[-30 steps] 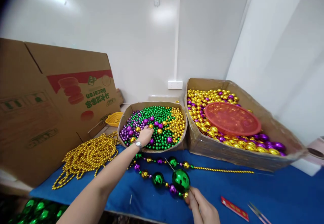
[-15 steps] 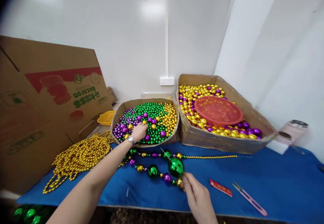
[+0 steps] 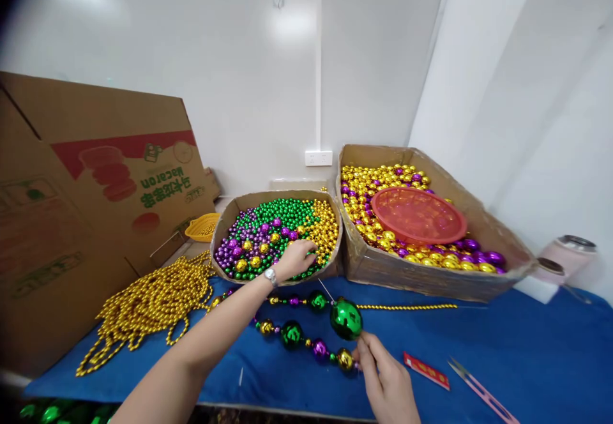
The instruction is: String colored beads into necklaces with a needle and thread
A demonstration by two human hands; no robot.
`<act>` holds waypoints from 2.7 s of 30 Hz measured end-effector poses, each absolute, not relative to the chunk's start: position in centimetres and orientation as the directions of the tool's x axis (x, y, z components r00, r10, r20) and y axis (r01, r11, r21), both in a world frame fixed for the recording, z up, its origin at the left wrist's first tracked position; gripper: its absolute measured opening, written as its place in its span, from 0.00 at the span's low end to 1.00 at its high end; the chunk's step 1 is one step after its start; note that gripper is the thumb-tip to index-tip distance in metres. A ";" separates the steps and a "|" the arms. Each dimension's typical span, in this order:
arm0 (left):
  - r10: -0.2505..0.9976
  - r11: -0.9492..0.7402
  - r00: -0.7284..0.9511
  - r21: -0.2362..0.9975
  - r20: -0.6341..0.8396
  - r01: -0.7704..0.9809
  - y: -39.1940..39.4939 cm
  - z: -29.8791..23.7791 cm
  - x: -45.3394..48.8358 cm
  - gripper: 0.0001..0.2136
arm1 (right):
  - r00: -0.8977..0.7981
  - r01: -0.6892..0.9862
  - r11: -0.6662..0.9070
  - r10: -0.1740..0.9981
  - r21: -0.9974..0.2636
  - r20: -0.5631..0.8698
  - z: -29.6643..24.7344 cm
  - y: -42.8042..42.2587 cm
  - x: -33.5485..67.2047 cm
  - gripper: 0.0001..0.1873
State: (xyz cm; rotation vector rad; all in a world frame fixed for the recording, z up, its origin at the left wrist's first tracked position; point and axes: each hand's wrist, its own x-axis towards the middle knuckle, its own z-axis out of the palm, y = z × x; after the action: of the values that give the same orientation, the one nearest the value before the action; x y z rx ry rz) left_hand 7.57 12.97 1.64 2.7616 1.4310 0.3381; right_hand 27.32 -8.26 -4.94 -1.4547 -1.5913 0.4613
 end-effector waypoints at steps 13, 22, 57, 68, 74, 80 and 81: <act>0.797 -0.603 0.567 0.317 0.207 0.732 13.6 0.2 9.1 0.07 | 0.131 0.586 0.190 0.937 -0.788 0.324 -5.4 -8.4 28.1 0.19; 0.902 -0.327 0.342 0.933 0.262 0.148 6.9 1.3 5.9 0.14 | 0.058 0.737 0.354 0.816 -0.576 0.575 -5.2 -7.9 28.5 0.16; 0.926 -0.043 0.345 0.952 0.153 -0.304 -0.5 0.3 12.9 0.13 | 0.091 0.831 0.212 0.861 -0.514 0.501 -4.9 -8.2 31.1 0.15; 0.900 -0.252 0.364 0.968 0.241 -0.018 0.3 -5.2 13.6 0.09 | 0.142 0.733 0.116 0.938 -0.671 0.317 -11.6 -7.3 29.7 0.13; 0.912 -0.244 0.354 0.968 0.210 0.056 1.2 -4.0 12.3 0.10 | 0.098 0.697 0.153 0.948 -0.700 0.304 -12.0 -6.3 27.6 0.12; 0.893 -0.301 0.367 0.952 0.260 0.058 1.6 -3.3 12.8 0.10 | 0.101 0.701 0.169 0.938 -0.693 0.331 -10.3 -6.7 29.7 0.13; 0.885 -0.316 0.379 0.947 0.270 0.063 1.6 -2.9 13.0 0.10 | 0.116 0.702 0.164 0.934 -0.693 0.338 -9.6 -6.7 30.3 0.13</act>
State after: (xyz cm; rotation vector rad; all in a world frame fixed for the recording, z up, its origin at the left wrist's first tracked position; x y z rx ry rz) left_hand 12.98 1.63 -2.92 1.6750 0.8487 1.0688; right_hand 30.28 -6.75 -9.65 -1.5936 -1.6405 0.3659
